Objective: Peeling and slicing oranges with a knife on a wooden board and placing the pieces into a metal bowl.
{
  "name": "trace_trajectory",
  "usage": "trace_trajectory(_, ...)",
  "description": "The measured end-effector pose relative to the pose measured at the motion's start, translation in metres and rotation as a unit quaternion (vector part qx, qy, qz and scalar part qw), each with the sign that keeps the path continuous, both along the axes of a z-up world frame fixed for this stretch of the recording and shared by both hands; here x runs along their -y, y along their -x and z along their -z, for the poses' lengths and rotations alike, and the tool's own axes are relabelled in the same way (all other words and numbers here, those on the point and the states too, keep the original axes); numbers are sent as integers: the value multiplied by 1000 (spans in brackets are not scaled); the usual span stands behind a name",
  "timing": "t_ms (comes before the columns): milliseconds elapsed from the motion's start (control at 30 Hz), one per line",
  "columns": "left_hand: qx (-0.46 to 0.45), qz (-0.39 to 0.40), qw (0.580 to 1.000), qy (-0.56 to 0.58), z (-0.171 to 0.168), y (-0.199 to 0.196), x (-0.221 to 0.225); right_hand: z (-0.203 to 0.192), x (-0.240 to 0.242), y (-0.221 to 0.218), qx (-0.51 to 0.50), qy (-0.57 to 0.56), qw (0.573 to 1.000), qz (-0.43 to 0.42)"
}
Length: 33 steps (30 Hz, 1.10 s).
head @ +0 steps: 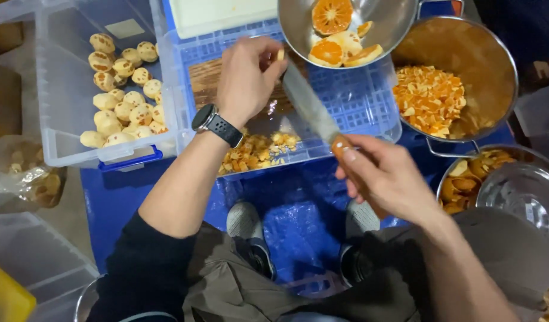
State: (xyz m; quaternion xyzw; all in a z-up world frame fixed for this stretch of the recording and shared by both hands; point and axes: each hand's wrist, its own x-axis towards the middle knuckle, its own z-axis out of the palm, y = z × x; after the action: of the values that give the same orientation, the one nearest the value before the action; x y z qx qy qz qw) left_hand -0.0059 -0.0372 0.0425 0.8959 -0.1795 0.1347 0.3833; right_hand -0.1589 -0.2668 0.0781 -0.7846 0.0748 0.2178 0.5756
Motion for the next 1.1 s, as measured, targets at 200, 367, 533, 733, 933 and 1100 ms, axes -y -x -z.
trace_trajectory(200,155,71,980,102,-36,-12,80,-36,72,23,100,18,989,103)
trace_trajectory(367,98,102,981,132,-21,-19,198,-44,136,33,124,131,953,245)
trace_trajectory(533,-25,161,986,33,4,-17,289,-40,175,29,76,269,918,281)
trace_trajectory(733,-95,203,969,-101,-4,-15,286,-33,189,20,-6,220,943,251)
trace_trajectory(933,49,46,997,-36,-36,-59,189,-34,182,13,-65,236,943,224)
trace_trajectory(1100,-311,9,873,-375,-25,-95,121,-36,169,9,-63,259,942,206)
